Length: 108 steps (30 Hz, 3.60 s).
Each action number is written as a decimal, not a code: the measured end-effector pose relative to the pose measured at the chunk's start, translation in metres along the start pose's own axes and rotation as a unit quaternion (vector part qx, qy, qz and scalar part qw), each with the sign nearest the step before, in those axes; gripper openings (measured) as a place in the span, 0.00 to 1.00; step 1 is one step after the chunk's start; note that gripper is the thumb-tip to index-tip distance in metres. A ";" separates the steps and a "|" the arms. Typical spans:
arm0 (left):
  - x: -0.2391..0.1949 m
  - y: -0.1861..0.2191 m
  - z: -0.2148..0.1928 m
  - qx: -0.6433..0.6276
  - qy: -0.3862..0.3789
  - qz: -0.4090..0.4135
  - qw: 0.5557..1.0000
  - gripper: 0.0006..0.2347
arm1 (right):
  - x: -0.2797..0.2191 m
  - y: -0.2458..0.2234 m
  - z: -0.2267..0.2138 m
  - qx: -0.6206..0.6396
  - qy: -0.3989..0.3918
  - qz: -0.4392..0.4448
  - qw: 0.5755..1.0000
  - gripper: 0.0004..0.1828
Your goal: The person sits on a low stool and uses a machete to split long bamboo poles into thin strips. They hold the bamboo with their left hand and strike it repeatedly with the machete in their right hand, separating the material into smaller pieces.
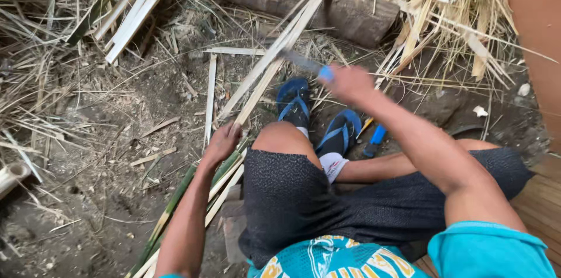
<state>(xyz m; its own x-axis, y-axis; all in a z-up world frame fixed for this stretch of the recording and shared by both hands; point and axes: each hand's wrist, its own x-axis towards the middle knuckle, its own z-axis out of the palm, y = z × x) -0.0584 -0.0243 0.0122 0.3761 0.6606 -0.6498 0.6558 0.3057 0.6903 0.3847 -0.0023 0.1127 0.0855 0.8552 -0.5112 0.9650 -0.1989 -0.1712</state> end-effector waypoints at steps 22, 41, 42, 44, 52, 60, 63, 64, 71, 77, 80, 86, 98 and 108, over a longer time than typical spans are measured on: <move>-0.192 -0.159 -0.071 0.107 -0.009 -0.223 0.969 0.27 | 0.015 0.112 -0.051 0.029 0.102 0.169 0.980 0.28; 0.195 0.158 0.056 -0.122 -0.135 0.068 0.981 0.15 | 0.009 0.057 0.011 0.155 0.132 0.213 0.956 0.29; 0.195 0.156 0.057 -0.140 -0.136 0.062 0.979 0.15 | 0.006 0.043 0.011 0.129 0.104 0.210 0.964 0.30; 0.181 0.145 0.055 -0.101 -0.104 0.048 0.988 0.14 | -0.002 0.024 0.009 0.046 0.062 0.100 0.992 0.27; 0.041 0.074 0.007 -0.016 -0.031 -0.021 0.999 0.18 | -0.001 0.024 -0.019 0.092 0.042 0.134 0.986 0.30; -0.042 0.052 -0.015 0.060 -0.045 -0.005 0.997 0.19 | 0.002 0.028 -0.008 -0.020 -0.017 0.047 0.999 0.31; -0.096 0.033 -0.041 0.010 -0.017 -0.054 0.998 0.18 | 0.002 0.065 -0.039 0.014 0.072 0.140 0.987 0.31; -0.107 0.023 -0.039 0.030 -0.019 -0.031 0.999 0.19 | -0.004 0.064 -0.037 0.014 0.090 0.128 0.988 0.32; -0.103 -0.019 -0.040 0.077 -0.021 -0.152 0.985 0.24 | 0.013 0.037 0.047 -0.056 -0.086 -0.041 0.994 0.30; -0.211 -0.093 -0.081 0.050 0.015 -0.186 0.981 0.23 | 0.039 0.204 -0.031 0.335 0.299 0.380 0.809 0.26; -0.198 -0.100 -0.056 0.085 0.038 -0.172 0.981 0.23 | 0.016 0.188 -0.029 0.195 0.237 0.195 0.931 0.26; -0.156 -0.069 -0.033 0.102 0.086 -0.121 0.984 0.21 | -0.036 0.054 -0.012 -0.103 -0.070 0.014 0.992 0.29; -0.131 -0.094 -0.013 0.096 0.096 -0.078 0.988 0.21 | -0.005 0.111 -0.046 -0.122 0.079 0.033 0.989 0.29; -0.177 -0.096 -0.011 0.330 0.213 0.115 0.912 0.28 | -0.028 0.128 0.074 0.283 0.211 0.275 0.894 0.31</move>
<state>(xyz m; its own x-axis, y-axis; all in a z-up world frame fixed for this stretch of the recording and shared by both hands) -0.1952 -0.1633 0.0645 0.3583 0.9043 -0.2321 0.8955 -0.2626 0.3594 0.4873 -0.0872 0.0433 0.7101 0.6344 -0.3055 0.4784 -0.7531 -0.4517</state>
